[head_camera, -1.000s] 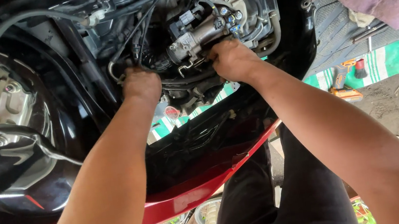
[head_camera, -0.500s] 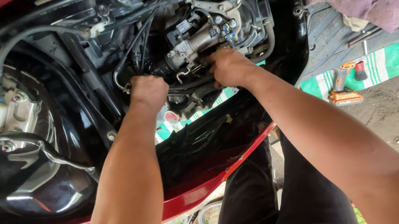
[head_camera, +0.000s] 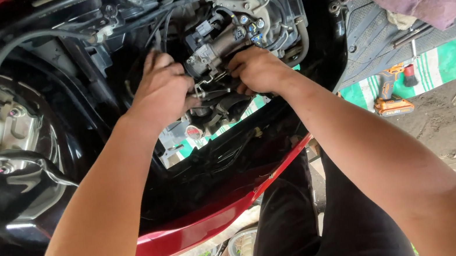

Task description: Adjusting and securing connections on the throttle body of a motorcycle engine using hands and a wrench.

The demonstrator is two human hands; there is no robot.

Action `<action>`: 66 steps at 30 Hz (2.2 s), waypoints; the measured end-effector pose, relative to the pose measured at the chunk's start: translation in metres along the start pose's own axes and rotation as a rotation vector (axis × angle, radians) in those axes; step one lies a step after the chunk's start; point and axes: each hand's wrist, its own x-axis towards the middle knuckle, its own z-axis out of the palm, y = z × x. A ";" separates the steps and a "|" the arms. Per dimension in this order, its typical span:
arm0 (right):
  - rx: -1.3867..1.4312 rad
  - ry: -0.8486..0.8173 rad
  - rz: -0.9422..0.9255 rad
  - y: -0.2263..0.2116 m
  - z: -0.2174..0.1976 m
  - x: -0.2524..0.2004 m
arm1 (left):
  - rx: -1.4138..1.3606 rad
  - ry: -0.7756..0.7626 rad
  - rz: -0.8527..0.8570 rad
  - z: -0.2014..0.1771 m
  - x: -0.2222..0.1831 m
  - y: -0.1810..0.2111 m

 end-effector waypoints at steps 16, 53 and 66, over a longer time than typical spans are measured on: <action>-0.100 -0.195 -0.062 -0.012 -0.005 -0.001 | -0.302 -0.114 -0.357 0.010 -0.015 0.004; 0.396 -0.188 -0.503 -0.026 -0.010 -0.021 | -0.663 0.023 -1.270 0.026 0.015 -0.023; -0.150 0.083 -0.516 -0.050 0.057 -0.002 | -1.165 0.533 -1.242 0.001 0.041 -0.004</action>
